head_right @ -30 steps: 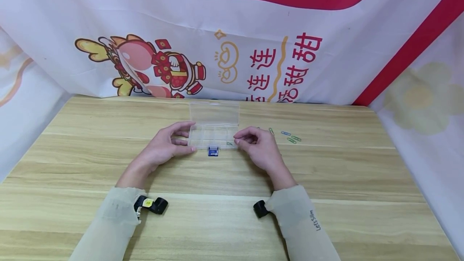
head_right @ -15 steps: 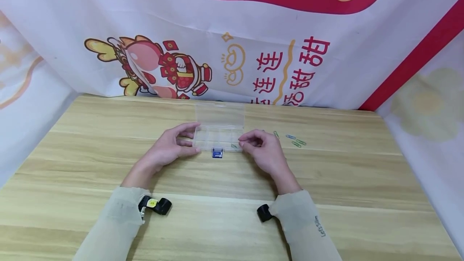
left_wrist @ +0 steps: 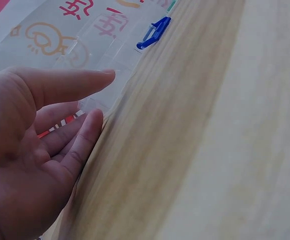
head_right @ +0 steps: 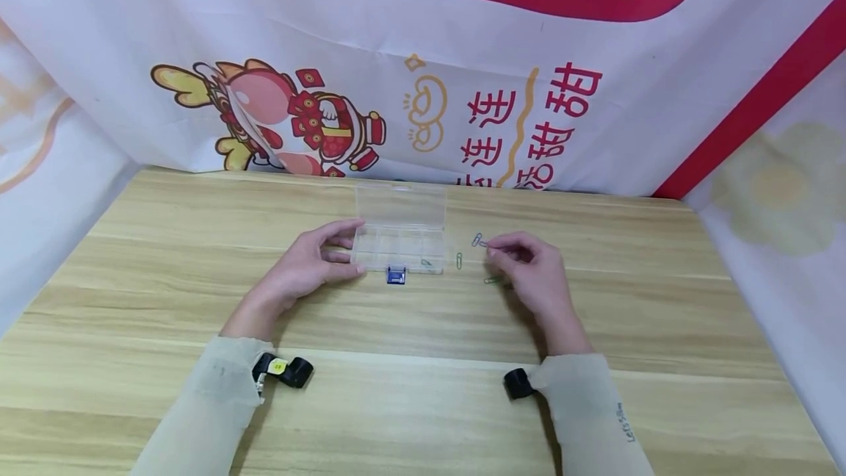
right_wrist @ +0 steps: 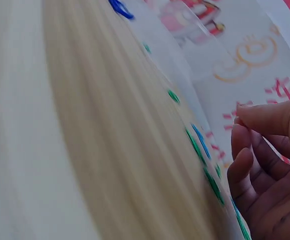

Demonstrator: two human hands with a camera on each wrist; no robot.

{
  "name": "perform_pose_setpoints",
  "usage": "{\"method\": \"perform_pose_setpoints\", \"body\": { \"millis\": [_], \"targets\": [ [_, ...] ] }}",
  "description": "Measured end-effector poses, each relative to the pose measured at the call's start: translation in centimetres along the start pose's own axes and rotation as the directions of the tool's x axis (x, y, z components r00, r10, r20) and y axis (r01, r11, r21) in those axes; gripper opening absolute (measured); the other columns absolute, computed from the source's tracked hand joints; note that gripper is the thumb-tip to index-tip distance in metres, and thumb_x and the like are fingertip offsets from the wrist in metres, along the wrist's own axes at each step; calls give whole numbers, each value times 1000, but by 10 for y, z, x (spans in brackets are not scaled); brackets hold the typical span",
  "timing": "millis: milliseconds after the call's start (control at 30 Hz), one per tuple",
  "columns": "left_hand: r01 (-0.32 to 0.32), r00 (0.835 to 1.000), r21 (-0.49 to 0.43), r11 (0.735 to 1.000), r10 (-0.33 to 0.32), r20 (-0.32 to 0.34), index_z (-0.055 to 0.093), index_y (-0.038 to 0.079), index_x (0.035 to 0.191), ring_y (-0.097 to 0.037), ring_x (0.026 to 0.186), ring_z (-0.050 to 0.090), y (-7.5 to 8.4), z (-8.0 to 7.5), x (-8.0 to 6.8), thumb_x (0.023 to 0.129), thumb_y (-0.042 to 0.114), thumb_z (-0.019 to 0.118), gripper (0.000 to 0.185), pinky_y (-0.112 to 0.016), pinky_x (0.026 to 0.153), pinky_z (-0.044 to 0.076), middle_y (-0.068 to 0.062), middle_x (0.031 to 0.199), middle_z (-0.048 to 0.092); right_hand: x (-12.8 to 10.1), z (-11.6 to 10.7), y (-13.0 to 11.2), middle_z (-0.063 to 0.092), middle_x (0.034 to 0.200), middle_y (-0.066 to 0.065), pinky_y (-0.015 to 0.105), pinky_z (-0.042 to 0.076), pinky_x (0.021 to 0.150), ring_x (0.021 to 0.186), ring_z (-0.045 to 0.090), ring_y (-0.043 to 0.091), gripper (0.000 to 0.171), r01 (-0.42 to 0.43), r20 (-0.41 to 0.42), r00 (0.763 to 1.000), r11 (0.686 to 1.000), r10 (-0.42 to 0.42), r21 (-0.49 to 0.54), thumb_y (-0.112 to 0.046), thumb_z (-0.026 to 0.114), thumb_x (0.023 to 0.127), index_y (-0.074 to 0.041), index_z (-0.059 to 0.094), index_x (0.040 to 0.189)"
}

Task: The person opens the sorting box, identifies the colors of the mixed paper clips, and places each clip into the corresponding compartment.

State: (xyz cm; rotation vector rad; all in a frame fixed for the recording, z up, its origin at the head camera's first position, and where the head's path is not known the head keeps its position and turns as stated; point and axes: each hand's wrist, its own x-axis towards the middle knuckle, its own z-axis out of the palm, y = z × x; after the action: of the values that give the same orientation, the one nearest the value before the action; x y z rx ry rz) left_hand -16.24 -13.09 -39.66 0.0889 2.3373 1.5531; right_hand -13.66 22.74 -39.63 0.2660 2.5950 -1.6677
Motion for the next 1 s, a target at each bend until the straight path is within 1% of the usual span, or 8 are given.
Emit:
{"method": "perform_pose_setpoints", "body": {
  "millis": [67, 133, 267, 367, 467, 600, 800, 1000],
  "targets": [
    [-1, 1000, 0, 1000, 1, 0, 54, 24, 159, -31, 126, 62, 0, -1, 0, 90, 11, 87, 77, -43, 108, 55, -14, 144, 59, 0, -10, 5, 72, 102, -15, 24, 56, 70, 88, 63, 11, 33, -22, -27, 999, 1000, 22, 14, -30, 80, 99, -11, 75, 127],
    [-1, 1000, -3, 1000, 1, 0, 54, 24, 159, -31, 126, 62, -1, -2, -1, 90, 11, 87, 77, -43, 108, 55, -14, 144, 59, 1, -18, 9, 71, 102, -17, 23, 56, 69, 86, 63, 10, 34, -41, -35, 999, 999, 41, 12, -32, 79, 99, -13, 75, 128],
    [3, 1000, -5, 1000, -3, -7, 54, 24, 159, -31, 127, 62, -2, -4, -3, 90, 10, 86, 78, -44, 108, 55, -13, 144, 59, 2, -27, 15, 70, 107, -16, 23, 58, 73, 90, 63, 11, 35, -72, -37, 997, 997, 71, -2, -36, 79, 99, -15, 74, 127],
    [5, 1000, -10, 1000, -5, -10, 54, 25, 159, -31, 127, 62, -3, -4, -3, 90, 9, 86, 78, -44, 108, 55, -13, 144, 59, 2, -30, 18, 69, 112, -13, 22, 58, 76, 93, 63, 11, 38, -65, -27, 998, 997, 64, -34, -38, 78, 100, -14, 74, 129],
    [1, 1000, -17, 1000, -1, -5, 54, 25, 159, -30, 126, 62, -2, -3, -3, 90, 9, 87, 78, -43, 107, 56, -12, 144, 58, -1, -34, 23, 69, 114, -11, 20, 59, 76, 95, 62, 11, 40, -44, -32, 999, 995, 42, -92, -41, 77, 101, -13, 74, 129],
    [-2, 1000, -29, 1000, 2, -2, 54, 25, 159, -29, 124, 62, -2, -1, -1, 90, 9, 87, 78, -39, 104, 58, -12, 144, 58, -9, -40, 32, 71, 116, -7, 18, 56, 75, 97, 60, 12, 41, -13, -34, 999, 983, 7, -183, -47, 77, 99, -16, 76, 125],
    [7, 1000, -30, 1000, -7, 1, 54, 26, 159, -29, 123, 63, -2, 3, 0, 90, 9, 87, 78, -40, 105, 57, -11, 144, 58, -16, -46, 38, 72, 116, 2, 23, 52, 73, 93, 60, 16, 40, 90, 53, 996, 951, -78, -295, -48, 82, 94, -20, 79, 122],
    [4, 1000, -28, 1000, -4, -10, 54, 26, 158, -29, 124, 62, -2, 2, 0, 89, 10, 87, 78, -41, 106, 56, -11, 143, 58, -14, -43, 35, 69, 113, 6, 22, 50, 74, 93, 58, 17, 35, 171, 110, 984, 921, -141, -351, -44, 84, 94, -20, 82, 119]
  ]
}}
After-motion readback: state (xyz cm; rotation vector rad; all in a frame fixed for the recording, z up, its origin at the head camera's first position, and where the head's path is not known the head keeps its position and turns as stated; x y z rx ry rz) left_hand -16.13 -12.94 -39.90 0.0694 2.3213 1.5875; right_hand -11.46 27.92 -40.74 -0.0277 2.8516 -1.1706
